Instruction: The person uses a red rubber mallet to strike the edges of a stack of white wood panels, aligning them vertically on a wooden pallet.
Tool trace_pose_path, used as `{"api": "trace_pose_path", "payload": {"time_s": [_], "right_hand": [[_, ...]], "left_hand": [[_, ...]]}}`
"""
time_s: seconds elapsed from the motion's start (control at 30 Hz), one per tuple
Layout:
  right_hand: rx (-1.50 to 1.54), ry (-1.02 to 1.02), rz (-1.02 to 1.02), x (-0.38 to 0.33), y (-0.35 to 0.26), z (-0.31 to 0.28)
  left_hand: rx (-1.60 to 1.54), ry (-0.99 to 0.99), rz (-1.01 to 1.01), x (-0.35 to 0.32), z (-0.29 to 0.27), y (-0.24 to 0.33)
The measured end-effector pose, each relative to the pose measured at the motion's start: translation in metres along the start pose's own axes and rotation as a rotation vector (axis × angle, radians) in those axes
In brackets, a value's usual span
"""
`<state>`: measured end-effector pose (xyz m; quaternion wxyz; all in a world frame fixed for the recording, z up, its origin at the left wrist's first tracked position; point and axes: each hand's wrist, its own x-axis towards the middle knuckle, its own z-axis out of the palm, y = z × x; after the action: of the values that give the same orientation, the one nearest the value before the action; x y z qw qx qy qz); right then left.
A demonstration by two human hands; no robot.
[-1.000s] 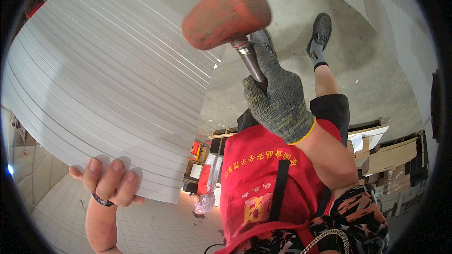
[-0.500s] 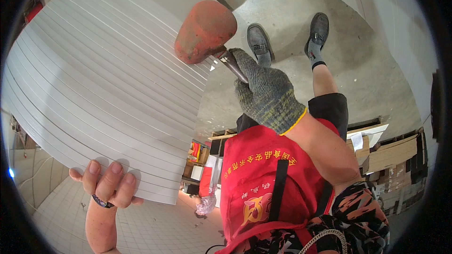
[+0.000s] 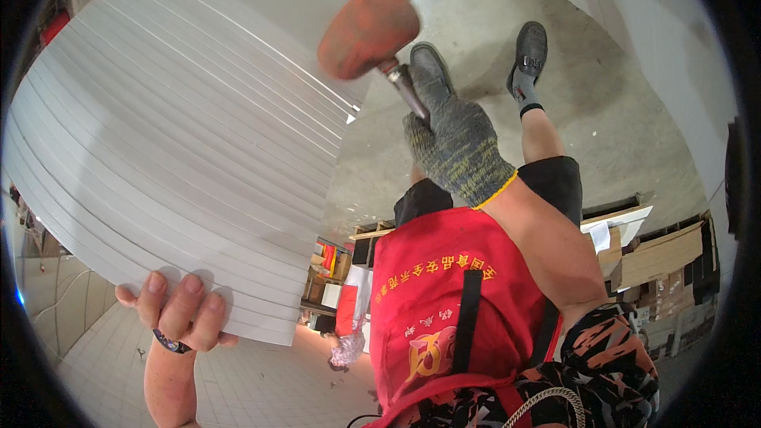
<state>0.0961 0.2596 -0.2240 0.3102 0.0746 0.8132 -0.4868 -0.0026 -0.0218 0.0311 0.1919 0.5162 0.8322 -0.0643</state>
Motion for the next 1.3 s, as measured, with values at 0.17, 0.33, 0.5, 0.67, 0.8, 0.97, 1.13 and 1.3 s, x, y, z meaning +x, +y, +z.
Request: {"api": "trace_pose_path", "payload": {"time_s": [0.17,0.33,0.5,0.67,0.8,0.97,1.13,1.3], "right_hand": [[-0.009,-0.026,0.091,-0.002,-0.003,0.011],[-0.030,0.037,0.058,0.004,-0.001,0.007],[0.059,-0.030,0.149,-0.005,-0.013,0.019],[0.002,-0.075,0.185,0.001,-0.012,0.012],[0.112,0.062,0.157,-0.002,-0.004,0.018],[0.080,-0.002,0.102,0.002,0.009,0.021],[0.086,0.024,0.150,0.004,0.004,0.021],[-0.031,-0.166,0.207,0.009,-0.003,0.003]], "left_hand": [[-0.007,0.031,0.005,0.001,0.004,-0.002],[-0.001,-0.008,0.001,0.000,-0.004,-0.001],[-0.007,0.013,0.011,0.000,0.003,-0.003],[0.011,-0.019,0.001,-0.002,-0.007,0.000],[-0.006,0.001,0.010,-0.001,0.001,-0.002],[0.005,-0.014,0.004,-0.002,-0.003,-0.001],[0.014,-0.006,0.007,-0.002,-0.001,-0.001],[0.020,-0.025,0.000,-0.001,-0.003,-0.001]]}}
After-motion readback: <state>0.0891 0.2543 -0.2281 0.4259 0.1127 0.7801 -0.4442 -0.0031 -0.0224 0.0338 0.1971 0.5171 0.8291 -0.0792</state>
